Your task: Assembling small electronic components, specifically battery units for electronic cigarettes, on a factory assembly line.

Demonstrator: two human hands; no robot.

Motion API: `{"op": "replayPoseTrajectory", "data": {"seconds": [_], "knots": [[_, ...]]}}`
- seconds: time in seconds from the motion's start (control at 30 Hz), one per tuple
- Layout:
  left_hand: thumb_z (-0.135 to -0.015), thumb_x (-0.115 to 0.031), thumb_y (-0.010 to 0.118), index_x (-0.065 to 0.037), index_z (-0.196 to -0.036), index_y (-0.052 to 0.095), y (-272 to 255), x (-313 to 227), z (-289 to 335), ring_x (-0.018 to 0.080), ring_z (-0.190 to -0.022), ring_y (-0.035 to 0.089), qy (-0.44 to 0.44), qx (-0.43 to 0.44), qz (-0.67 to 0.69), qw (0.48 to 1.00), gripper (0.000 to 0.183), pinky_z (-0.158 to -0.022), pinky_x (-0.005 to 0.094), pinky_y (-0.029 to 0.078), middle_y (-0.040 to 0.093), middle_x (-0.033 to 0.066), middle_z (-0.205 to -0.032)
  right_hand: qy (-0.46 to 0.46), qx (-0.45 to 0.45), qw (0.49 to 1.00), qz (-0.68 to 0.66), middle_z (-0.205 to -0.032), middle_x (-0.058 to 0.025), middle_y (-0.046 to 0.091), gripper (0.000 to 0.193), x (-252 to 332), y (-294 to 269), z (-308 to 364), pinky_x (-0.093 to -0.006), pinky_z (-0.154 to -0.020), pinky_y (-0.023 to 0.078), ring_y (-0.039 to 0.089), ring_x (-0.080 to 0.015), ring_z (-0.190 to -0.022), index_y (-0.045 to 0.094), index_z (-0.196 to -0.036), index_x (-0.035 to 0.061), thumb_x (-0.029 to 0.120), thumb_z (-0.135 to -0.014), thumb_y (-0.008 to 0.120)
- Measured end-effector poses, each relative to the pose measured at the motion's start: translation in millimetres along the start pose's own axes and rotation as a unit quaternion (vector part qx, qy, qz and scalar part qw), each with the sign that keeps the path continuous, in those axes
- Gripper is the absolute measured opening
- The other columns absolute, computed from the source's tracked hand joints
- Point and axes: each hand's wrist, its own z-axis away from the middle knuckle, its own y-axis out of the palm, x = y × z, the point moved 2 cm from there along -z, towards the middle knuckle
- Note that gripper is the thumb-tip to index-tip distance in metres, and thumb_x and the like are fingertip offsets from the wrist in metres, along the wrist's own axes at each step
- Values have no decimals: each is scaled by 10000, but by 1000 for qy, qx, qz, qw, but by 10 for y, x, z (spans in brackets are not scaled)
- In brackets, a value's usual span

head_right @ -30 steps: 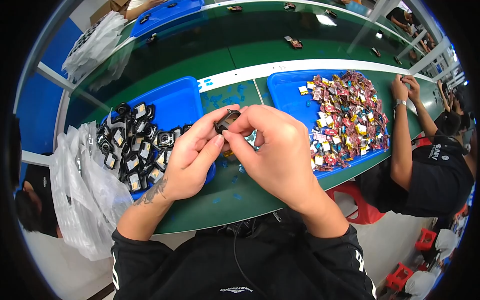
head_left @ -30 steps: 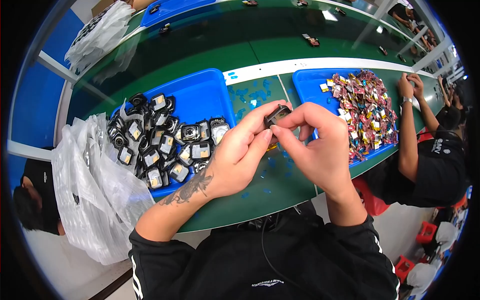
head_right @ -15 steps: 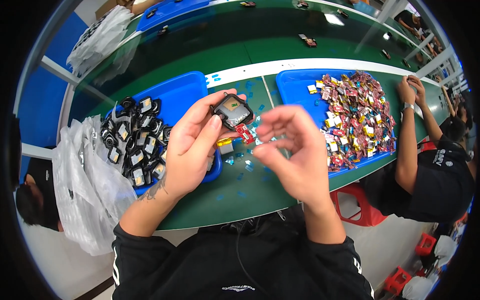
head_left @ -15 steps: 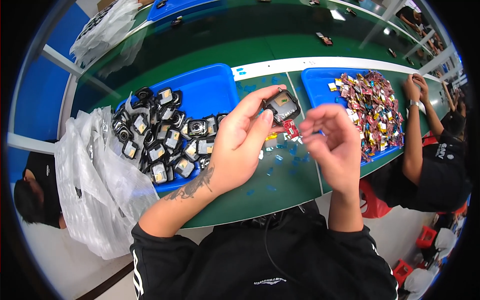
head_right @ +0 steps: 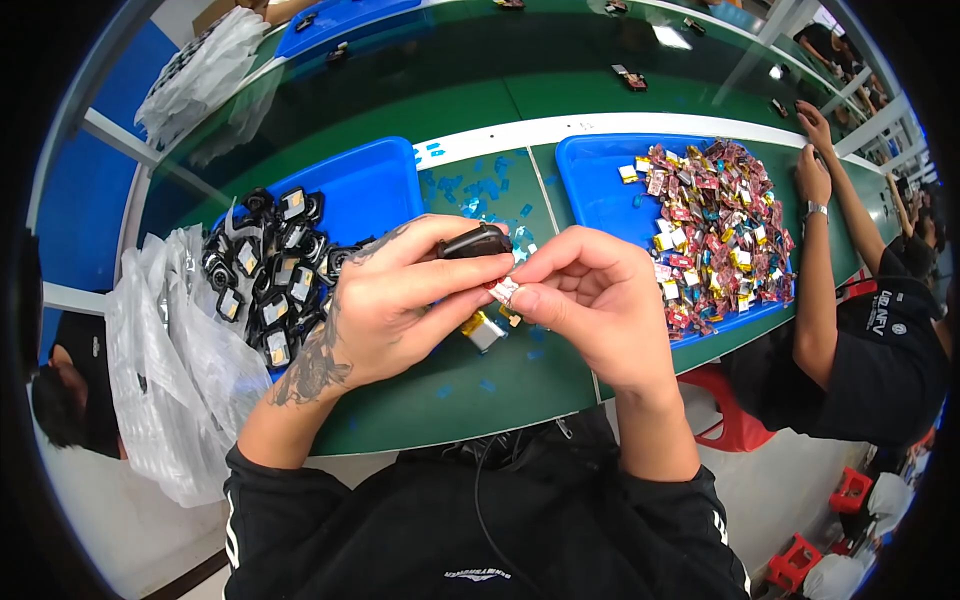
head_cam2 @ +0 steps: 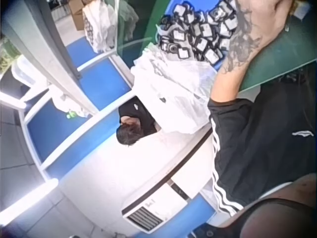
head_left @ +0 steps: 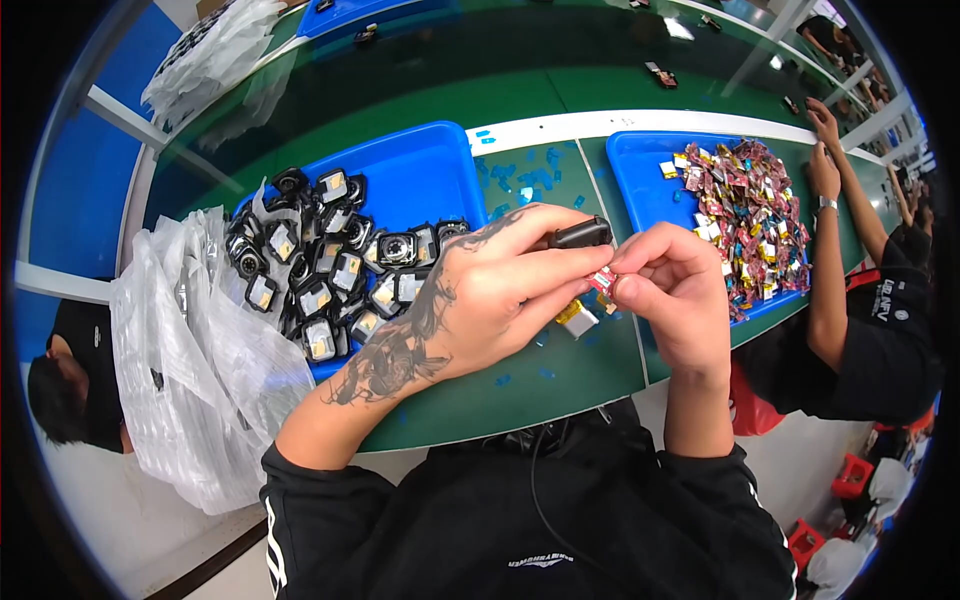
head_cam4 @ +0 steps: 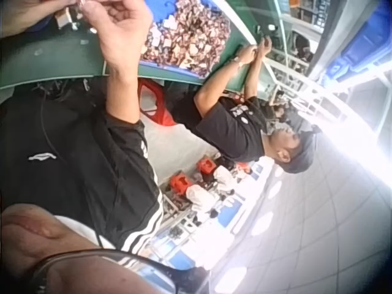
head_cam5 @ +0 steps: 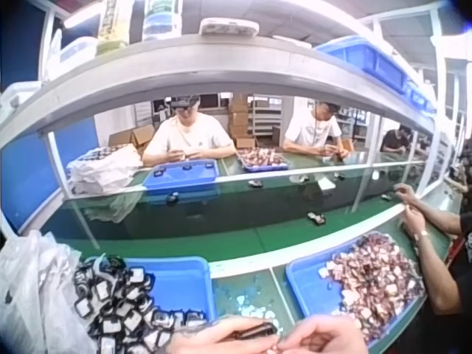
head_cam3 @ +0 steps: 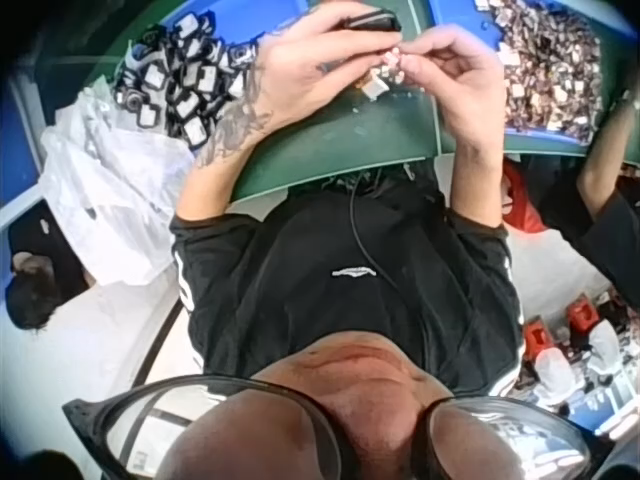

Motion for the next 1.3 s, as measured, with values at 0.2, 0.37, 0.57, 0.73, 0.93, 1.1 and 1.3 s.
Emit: {"op": "replayPoseTrajectory", "data": {"seconds": [0.2, 0.37, 0.57, 0.73, 0.93, 1.1, 1.3], "knots": [[-787, 14, 732, -20, -985, 729, 33, 11, 28, 191, -786, 673, -2, 18, 5, 1000, 202, -671, 276, 537, 673, 98, -916, 1, 21, 999, -44, -921, -56, 625, 106, -20, -34, -59, -214, -713, 499, 609, -93, -823, 616, -900, -11, -7, -843, 705], [-869, 7, 671, 33, -989, 713, 120, 1, 63, 93, -809, 640, -250, 27, 241, 937, 130, -711, 234, 519, 675, 69, -889, 50, -4, 996, -71, -922, -38, 610, 127, -72, 13, 1, -203, -694, 479, 580, -68, -810, 601, -944, 3, 13, -858, 693], [-889, 12, 645, 58, -1133, 648, 184, 0, 69, 148, -969, 657, -305, 5, 341, 889, 248, -865, 262, 540, 669, 107, -1062, -49, -123, 986, 102, -901, -42, 630, 219, -53, 176, 70, -197, -696, 489, 599, -66, -788, 571, -1012, -7, -28, -838, 703], [-909, 55, 583, 79, -1269, 556, 201, 8, 69, 187, -1091, 629, -265, -17, 413, 871, 361, -970, 295, 507, 628, 148, -1216, -83, -173, 977, 93, -859, -53, 639, 237, -128, 202, 67, -199, -692, 492, 616, -77, -755, 555, -994, -12, -48, -823, 714], [-915, 80, 548, 77, -1282, 545, 274, 3, 88, 197, -1125, 612, -246, -31, 419, 873, 367, -991, 311, 501, 604, 155, -1257, -129, -206, 958, 153, -856, -36, 621, 252, -203, 214, 125, -196, -681, 484, 602, -72, -756, 547, -986, -5, -38, -813, 727], [-910, 94, 536, 49, -1342, 492, 286, 6, 103, 197, -1137, 604, -225, -58, 397, 888, 437, -992, 314, 498, 603, 162, -1249, -114, -177, 956, 203, -885, -20, 593, 359, -180, 232, 88, -186, -669, 476, 579, -64, -800, 535, -1088, -4, -36, -793, 736], [-902, 93, 533, 21, -1384, 436, 244, -1, 124, 187, -1129, 606, -252, -68, 406, 876, 497, -970, 298, 499, 607, 151, -1226, -64, -157, 969, 180, -940, -23, 595, 490, -191, 267, 27, -184, -692, 491, 566, -59, -873, 509, -1223, 29, -38, -789, 728]]}}
